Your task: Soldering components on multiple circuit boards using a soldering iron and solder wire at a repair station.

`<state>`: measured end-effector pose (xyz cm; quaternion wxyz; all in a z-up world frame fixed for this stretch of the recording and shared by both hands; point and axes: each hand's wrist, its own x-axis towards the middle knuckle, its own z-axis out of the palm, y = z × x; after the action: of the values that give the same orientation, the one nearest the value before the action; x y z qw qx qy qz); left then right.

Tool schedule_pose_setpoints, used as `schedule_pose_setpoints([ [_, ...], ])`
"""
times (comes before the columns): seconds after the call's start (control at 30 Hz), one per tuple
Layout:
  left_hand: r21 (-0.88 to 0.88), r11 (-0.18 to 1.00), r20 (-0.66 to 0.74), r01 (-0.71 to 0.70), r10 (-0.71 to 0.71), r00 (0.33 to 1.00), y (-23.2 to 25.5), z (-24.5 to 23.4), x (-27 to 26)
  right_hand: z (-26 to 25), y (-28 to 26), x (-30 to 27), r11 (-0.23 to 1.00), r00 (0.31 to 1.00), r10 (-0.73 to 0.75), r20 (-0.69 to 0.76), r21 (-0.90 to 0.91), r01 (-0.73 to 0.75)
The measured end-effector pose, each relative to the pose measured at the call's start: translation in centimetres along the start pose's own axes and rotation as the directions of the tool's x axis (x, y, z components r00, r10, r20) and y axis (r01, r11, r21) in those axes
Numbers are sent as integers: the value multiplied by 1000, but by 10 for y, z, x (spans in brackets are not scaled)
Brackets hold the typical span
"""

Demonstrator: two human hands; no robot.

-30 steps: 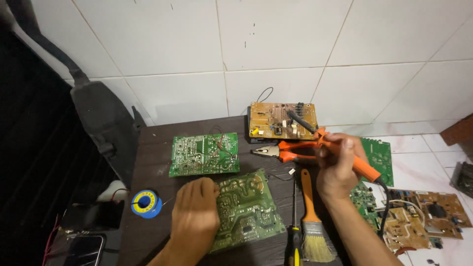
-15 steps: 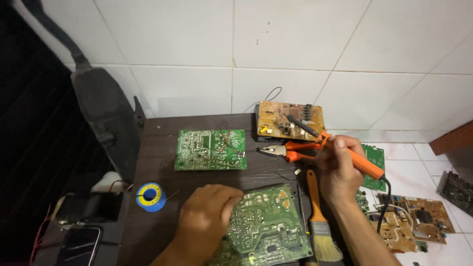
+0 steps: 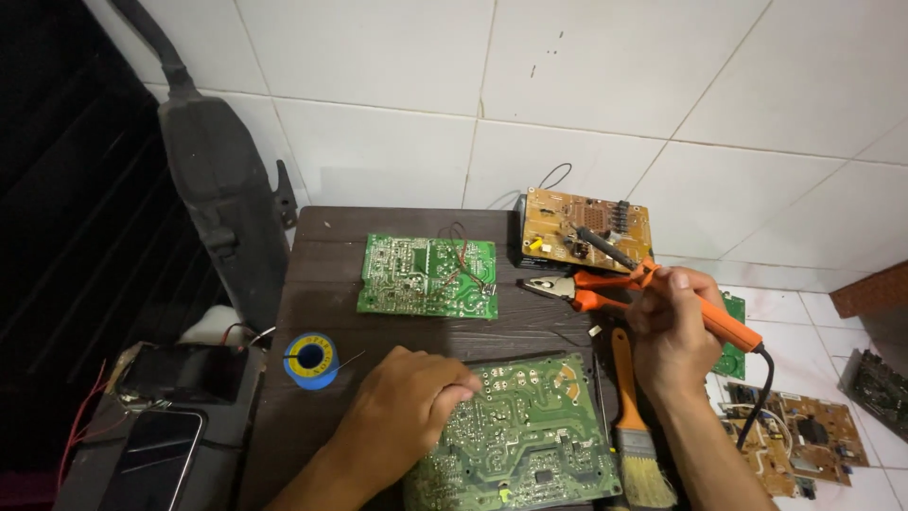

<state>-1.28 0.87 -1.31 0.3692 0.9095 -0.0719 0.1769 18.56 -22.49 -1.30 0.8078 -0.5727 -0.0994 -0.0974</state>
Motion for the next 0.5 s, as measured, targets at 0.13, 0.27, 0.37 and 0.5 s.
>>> schedule_pose_setpoints([
  [0.13,21,1000,38,-11,10,999,2,-2,2,3,1,0,1000,1000,-14,-20,-12,14],
  [0.27,53,998,36,-37,36,999,2,0,2,3,1,-1,999,1000,-19,-18,-38,18],
  [0.37,57,998,23,-25,23,999,2,3,1,2,1,0,999,1000,-19,-19,-36,18],
  [0.5,52,998,-44,-25,27,999,-3,8,-1,1,4,0,999,999,-35,-33,-30,34],
])
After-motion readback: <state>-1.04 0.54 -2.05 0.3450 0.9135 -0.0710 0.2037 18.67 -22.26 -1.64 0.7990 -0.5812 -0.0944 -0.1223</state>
